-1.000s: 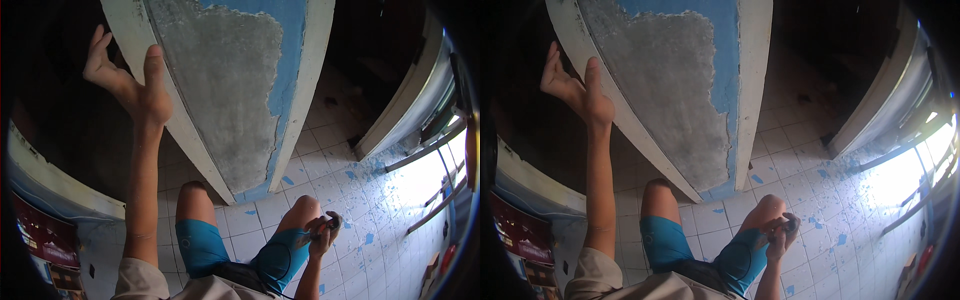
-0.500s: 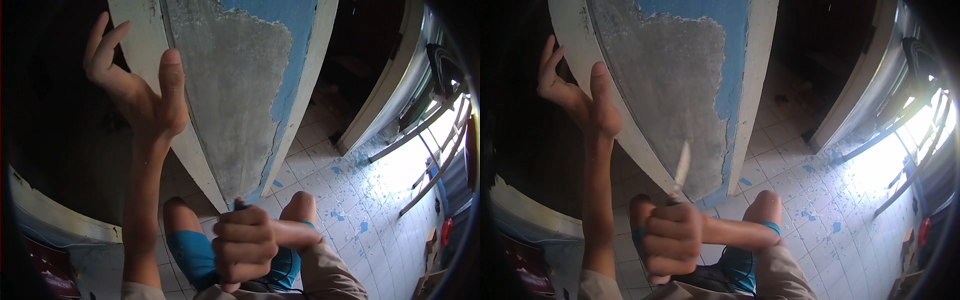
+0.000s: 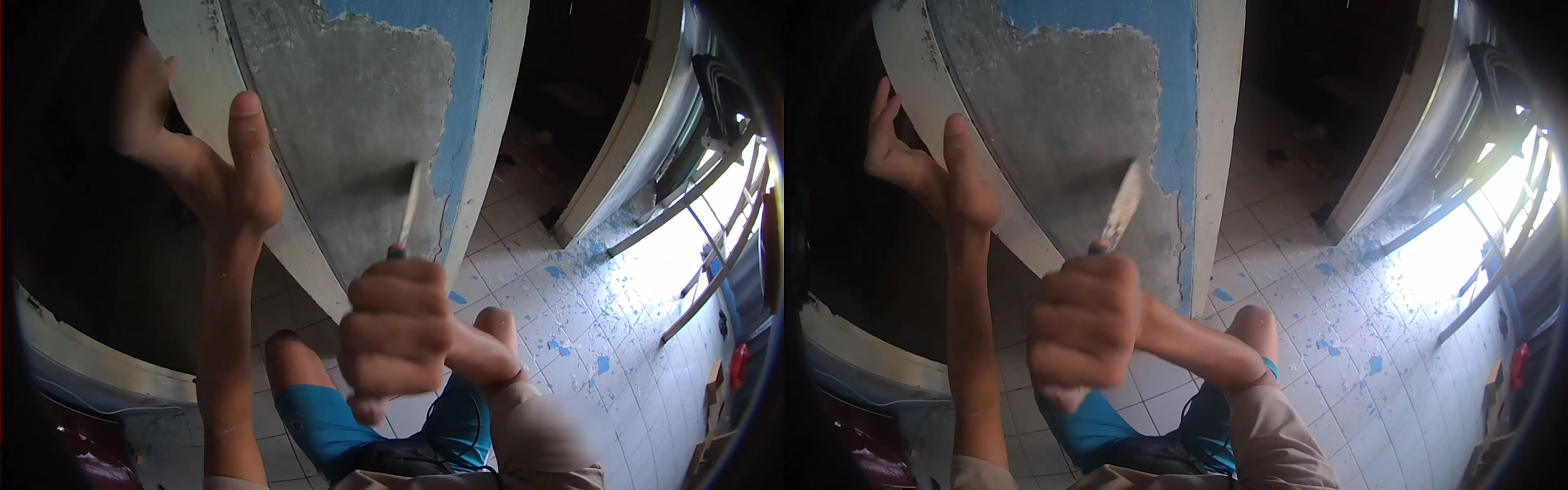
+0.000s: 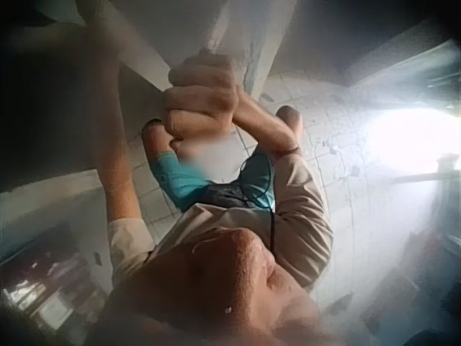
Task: The person scrapes old paint from a wall surface using a metal scraper tool, handling the tool with one hand while the other hand rests on the wall frame.
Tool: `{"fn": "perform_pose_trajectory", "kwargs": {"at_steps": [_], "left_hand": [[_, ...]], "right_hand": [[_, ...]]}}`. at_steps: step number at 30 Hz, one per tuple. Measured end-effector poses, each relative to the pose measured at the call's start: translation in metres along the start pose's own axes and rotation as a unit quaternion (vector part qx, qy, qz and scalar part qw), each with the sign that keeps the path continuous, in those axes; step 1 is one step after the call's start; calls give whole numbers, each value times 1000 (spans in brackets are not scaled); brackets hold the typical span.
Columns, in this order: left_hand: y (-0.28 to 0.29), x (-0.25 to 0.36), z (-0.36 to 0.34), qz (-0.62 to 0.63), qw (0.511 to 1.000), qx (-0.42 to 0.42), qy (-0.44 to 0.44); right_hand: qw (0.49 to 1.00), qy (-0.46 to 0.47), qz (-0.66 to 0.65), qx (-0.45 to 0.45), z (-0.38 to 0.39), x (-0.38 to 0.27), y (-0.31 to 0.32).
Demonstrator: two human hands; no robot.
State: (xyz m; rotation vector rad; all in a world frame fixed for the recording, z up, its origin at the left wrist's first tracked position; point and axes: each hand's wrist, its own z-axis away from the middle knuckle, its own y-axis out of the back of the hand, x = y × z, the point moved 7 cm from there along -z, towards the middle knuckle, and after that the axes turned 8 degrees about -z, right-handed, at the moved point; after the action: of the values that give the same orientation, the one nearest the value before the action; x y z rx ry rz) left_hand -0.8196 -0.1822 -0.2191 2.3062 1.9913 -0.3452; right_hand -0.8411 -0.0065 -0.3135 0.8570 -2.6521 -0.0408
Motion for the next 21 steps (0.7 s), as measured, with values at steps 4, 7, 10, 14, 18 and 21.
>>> {"fn": "perform_pose_trajectory", "kwargs": {"at_steps": [4,7,10,14,18,21], "left_hand": [[9,-1,2,-11,1000,-8,-1],[5,3,1,-26,999,-4,-19],[14,-2,3,-31,999,-8,-17],[11,0,1,-25,1000,-1,-8],[7,-1,3,0,1000,7,-6],[7,2,1,-8,1000,5,-12]], "right_hand": [[999,24,-17,40,-5,-15,-3],[999,24,-26,38,-5,-3,1],[998,21,-25,50,0,-23,-5],[998,15,-56,27,-6,-6,-2],[998,25,10,61,-3,-14,-4],[1000,-4,-14,25,0,-2,-5]]}}
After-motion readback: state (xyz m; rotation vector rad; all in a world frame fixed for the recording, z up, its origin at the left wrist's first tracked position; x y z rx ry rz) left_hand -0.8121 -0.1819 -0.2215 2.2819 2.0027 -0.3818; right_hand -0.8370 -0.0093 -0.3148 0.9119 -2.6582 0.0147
